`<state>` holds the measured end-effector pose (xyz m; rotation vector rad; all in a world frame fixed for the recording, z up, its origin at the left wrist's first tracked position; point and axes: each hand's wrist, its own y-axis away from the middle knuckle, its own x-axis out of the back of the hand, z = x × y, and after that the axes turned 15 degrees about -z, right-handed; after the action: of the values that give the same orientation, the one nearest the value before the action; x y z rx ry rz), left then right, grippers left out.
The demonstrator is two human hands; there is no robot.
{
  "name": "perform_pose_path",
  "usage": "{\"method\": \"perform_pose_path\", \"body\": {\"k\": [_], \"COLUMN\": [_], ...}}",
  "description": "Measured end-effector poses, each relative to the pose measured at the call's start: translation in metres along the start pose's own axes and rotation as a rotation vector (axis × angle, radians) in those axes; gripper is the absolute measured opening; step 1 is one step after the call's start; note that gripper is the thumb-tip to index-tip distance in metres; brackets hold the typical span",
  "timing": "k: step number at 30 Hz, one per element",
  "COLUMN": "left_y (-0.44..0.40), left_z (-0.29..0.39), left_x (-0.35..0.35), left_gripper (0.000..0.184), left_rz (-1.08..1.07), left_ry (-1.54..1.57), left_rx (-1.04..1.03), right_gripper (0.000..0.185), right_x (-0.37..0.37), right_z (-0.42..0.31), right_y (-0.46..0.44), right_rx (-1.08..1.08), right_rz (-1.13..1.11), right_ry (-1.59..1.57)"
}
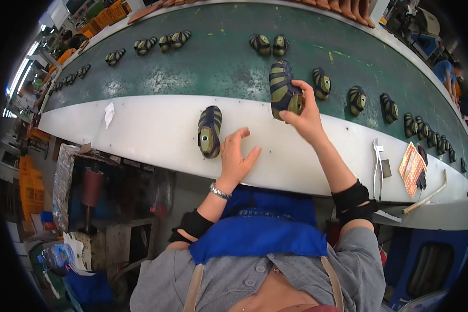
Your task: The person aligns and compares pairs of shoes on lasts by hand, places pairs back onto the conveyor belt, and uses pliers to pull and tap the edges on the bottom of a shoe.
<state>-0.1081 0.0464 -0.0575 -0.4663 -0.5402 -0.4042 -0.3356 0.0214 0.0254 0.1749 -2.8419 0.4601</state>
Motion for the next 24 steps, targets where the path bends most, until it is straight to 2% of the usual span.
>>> {"method": "perform_pose_path", "body": {"k": [1,4,5,7,8,11,12,15,17,19,22,24], "left_y": [0.000,-0.002,-0.004,-0.004,-0.004,-0.003,-0.002,0.000,-0.001,0.000,-0.002,-0.003], "left_z": [0.001,0.028,0.030,0.048,0.041,0.048,0.036,0.030,0.032,0.030,0.029,0.030], "left_x": [-0.002,-0.015,-0.023,-0.039,-0.045,-0.030,-0.035,-0.032,-0.032,-0.032,-0.026,-0.027], "left_gripper": [0.070,0.097,0.109,0.109,0.104,0.098,0.086,0.076,0.068,0.063,0.052,0.046], "left_rz": [-0.016,-0.088,-0.153,-0.077,-0.071,-0.195,-0.143,-0.111,-0.087,-0.065,-0.116,-0.099], "left_ry": [0.031,0.476,0.508,0.657,0.766,1.018,0.977,1.038,1.125,1.212,1.369,1.355], "left_rx": [0.008,-0.041,-0.059,-0.079,-0.044,0.099,0.035,0.031,0.029,0.040,0.122,0.128], "right_gripper": [0.074,0.070,0.070,0.073,0.076,0.077,0.074,0.066,0.057,0.055,0.075,0.088], "right_x": [-0.011,-0.041,-0.050,-0.071,-0.074,-0.070,-0.066,-0.025,0.012,0.043,0.087,0.110], "right_z": [-0.005,-0.012,-0.004,-0.008,-0.006,-0.017,-0.020,-0.001,0.007,0.016,0.063,0.099], "right_y": [0.019,0.062,0.074,0.091,0.098,0.117,0.115,0.104,0.081,0.050,-0.001,-0.040], "right_rx": [0.101,0.239,0.230,0.255,0.248,0.180,0.234,0.130,0.087,-0.072,-0.281,-0.450], "right_rz": [0.032,0.136,0.096,0.078,0.072,-0.100,-0.078,-0.098,-0.020,0.127,0.246,0.321], "right_ry": [0.132,0.493,0.464,0.408,0.491,0.227,0.199,-0.009,0.254,0.311,0.596,0.859]}}
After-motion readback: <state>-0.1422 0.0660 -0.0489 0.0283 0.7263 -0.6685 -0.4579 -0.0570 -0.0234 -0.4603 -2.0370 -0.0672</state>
